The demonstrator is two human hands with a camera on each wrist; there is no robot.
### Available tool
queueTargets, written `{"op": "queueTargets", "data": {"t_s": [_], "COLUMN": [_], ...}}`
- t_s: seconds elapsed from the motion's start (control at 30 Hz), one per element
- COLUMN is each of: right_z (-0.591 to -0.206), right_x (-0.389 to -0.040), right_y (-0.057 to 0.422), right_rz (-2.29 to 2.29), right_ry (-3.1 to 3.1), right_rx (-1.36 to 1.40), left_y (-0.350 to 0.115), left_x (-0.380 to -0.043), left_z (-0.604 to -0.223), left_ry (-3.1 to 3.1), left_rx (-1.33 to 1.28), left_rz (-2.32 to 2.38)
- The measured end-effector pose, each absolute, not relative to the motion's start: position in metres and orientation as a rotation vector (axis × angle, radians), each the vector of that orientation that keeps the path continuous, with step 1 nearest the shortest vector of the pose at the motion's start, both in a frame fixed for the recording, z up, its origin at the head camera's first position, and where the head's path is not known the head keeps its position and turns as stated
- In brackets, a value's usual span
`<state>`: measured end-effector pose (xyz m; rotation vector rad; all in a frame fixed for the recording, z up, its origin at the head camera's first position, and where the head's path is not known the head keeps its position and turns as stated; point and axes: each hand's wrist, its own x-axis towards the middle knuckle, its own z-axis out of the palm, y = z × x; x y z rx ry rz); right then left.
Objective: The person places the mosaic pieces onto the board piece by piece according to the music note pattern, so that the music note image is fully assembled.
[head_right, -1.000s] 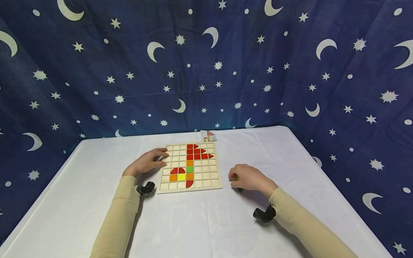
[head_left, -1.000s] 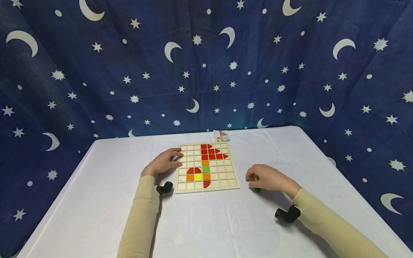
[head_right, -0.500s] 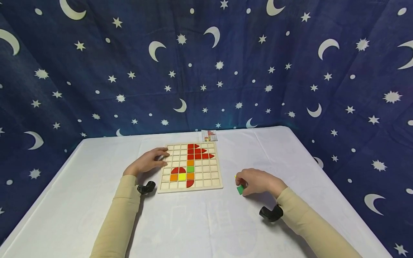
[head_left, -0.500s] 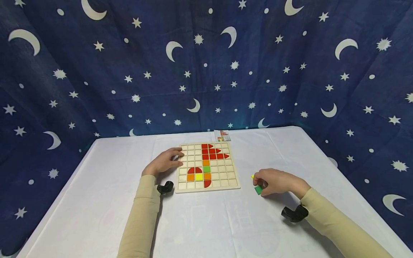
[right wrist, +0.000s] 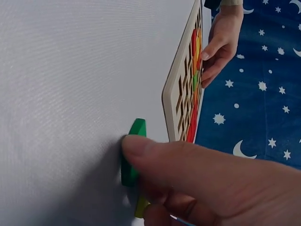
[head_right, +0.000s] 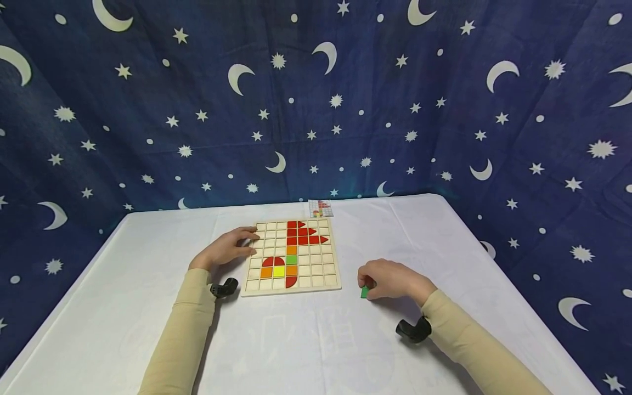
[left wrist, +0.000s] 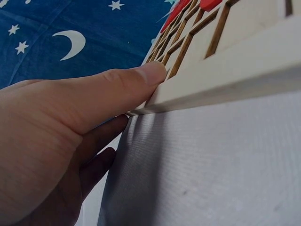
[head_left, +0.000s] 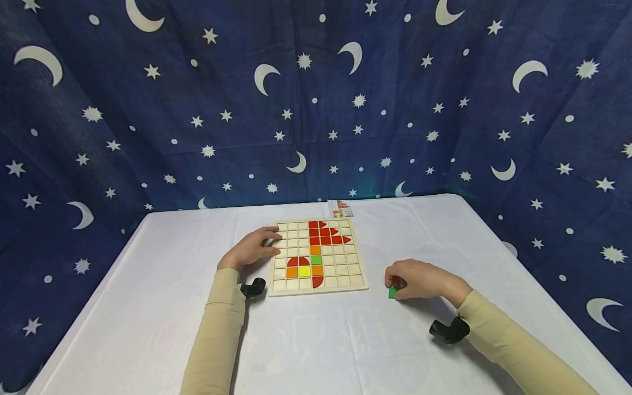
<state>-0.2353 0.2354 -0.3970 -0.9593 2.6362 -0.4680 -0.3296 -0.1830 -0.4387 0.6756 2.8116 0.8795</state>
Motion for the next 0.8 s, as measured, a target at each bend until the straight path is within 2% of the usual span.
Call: {"op": "queueTargets", "data": {"t_s": [0.8], "right_z": [-0.4030], "right_x": [-0.2360], "right_y": [0.2283], "right_rz": [-0.439], "right_ry": [2.679], "right_rx": [-0.896], "left_y": [-0.1826], "left_x": [-0.3288], "left_z": [-0.4373], "left_ry": [2.802], "left_rx": [0.653], "left_rz": [0.882]}}
